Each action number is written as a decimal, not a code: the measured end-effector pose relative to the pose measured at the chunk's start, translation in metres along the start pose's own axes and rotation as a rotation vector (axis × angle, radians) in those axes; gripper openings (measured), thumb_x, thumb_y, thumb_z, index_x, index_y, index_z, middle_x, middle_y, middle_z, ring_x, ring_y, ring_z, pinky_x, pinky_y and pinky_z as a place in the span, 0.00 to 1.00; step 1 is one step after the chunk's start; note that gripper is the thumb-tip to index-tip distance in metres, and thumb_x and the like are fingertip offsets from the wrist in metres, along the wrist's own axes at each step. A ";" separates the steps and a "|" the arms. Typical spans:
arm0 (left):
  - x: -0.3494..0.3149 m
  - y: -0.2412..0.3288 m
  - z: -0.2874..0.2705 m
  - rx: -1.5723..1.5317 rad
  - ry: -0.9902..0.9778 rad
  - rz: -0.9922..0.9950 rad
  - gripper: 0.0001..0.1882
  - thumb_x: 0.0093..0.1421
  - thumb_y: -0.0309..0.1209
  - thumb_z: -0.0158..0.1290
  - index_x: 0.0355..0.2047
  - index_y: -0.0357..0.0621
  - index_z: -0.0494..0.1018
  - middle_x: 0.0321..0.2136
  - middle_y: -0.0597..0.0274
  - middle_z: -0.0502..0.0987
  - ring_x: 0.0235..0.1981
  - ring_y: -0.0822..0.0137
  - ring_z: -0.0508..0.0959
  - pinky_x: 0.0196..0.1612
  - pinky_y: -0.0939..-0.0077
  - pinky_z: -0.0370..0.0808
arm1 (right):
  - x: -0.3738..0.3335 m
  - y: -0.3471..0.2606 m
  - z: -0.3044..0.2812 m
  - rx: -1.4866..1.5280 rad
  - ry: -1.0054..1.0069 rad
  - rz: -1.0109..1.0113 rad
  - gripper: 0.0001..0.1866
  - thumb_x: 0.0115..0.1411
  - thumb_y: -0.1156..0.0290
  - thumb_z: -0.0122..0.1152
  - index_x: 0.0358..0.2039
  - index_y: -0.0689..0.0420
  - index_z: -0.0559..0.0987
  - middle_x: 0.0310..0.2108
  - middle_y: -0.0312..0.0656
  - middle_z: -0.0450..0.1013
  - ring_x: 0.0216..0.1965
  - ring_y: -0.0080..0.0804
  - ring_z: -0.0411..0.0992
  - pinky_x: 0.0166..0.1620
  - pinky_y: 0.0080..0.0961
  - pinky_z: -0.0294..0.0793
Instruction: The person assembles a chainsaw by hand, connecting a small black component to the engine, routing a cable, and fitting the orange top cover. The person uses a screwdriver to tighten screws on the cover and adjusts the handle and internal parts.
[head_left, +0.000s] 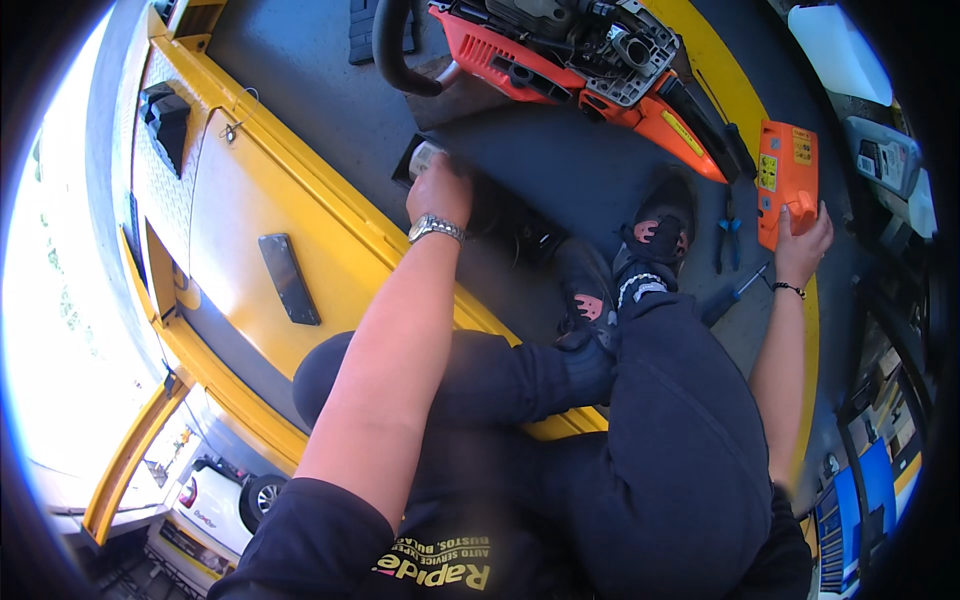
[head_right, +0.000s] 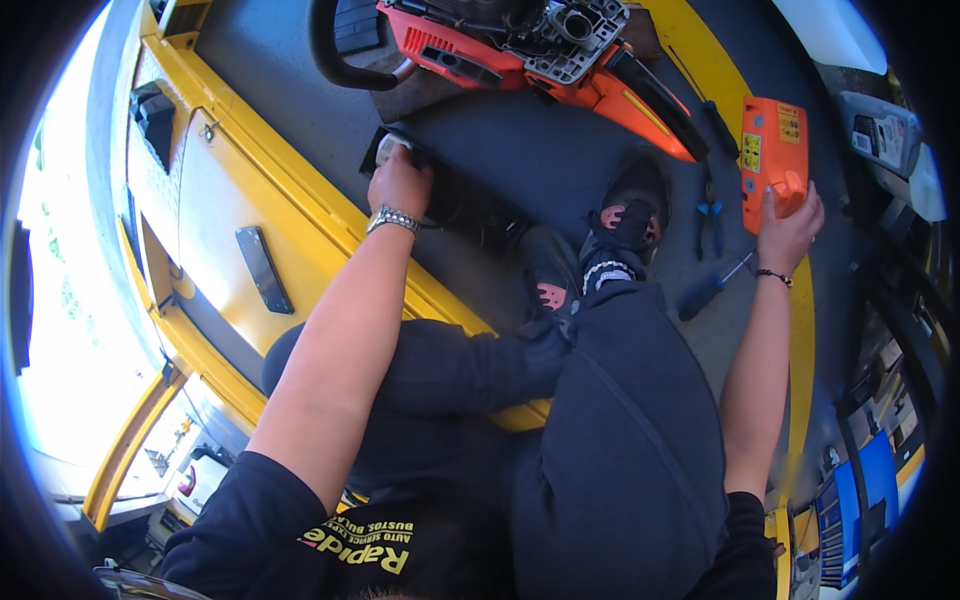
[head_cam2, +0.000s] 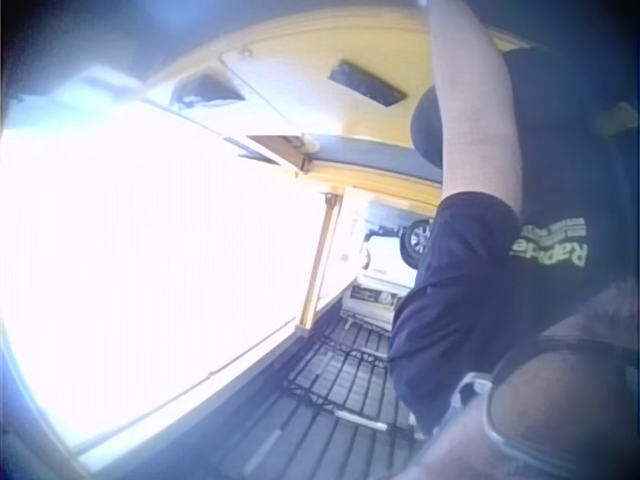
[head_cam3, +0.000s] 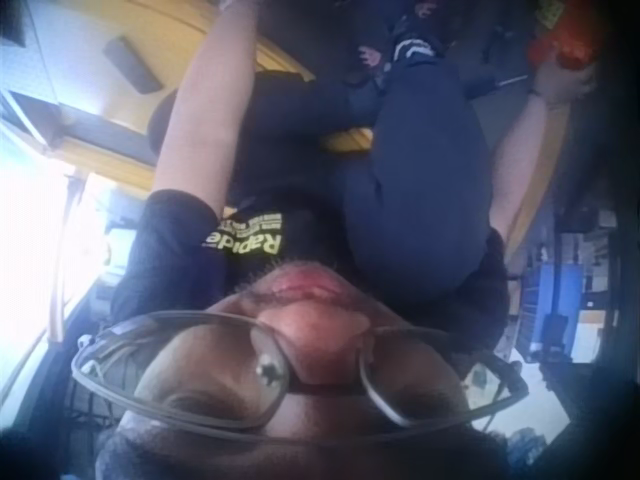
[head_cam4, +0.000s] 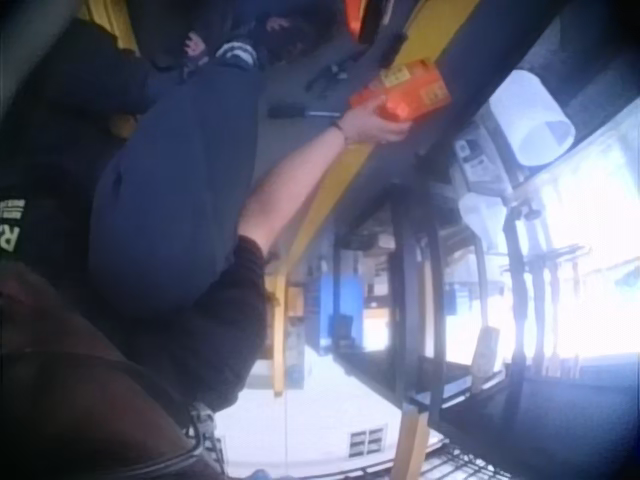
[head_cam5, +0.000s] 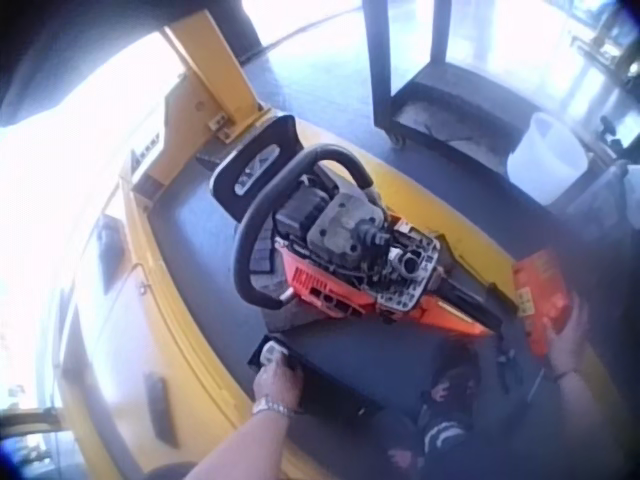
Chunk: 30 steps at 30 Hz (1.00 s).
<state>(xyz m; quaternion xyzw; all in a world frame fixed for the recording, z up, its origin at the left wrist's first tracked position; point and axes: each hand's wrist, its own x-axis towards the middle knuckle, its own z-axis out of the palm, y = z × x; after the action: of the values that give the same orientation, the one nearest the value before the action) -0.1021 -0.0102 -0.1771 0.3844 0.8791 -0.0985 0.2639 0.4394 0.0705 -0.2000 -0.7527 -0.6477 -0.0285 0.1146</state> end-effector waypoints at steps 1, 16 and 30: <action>-0.001 0.001 -0.001 0.007 -0.004 -0.003 0.18 0.61 0.40 0.57 0.48 0.43 0.77 0.44 0.40 0.83 0.49 0.44 0.82 0.53 0.51 0.78 | -0.001 -0.007 -0.004 0.020 0.024 -0.007 0.42 0.60 0.50 0.71 0.69 0.54 0.65 0.64 0.56 0.62 0.68 0.56 0.60 0.68 0.48 0.64; -0.125 0.067 -0.114 -1.005 -0.697 0.408 0.16 0.61 0.15 0.56 0.50 0.38 0.75 0.51 0.57 0.78 0.46 0.71 0.79 0.52 0.76 0.76 | -0.099 0.006 -0.047 0.345 -0.046 0.450 0.13 0.64 0.70 0.61 0.47 0.62 0.79 0.36 0.45 0.79 0.35 0.36 0.79 0.43 0.32 0.77; -0.109 0.060 -0.092 -1.223 -0.792 0.526 0.23 0.59 0.16 0.62 0.56 0.38 0.77 0.51 0.64 0.73 0.46 0.71 0.76 0.53 0.77 0.73 | -0.188 0.024 -0.028 0.002 -0.456 0.566 0.18 0.58 0.68 0.60 0.49 0.59 0.77 0.52 0.55 0.71 0.54 0.55 0.72 0.57 0.44 0.72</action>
<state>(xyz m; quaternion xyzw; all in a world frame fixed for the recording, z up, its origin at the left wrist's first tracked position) -0.0327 -0.0027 -0.0395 0.3027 0.4972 0.3401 0.7385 0.4361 -0.1202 -0.2123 -0.8889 -0.4229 0.1737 -0.0286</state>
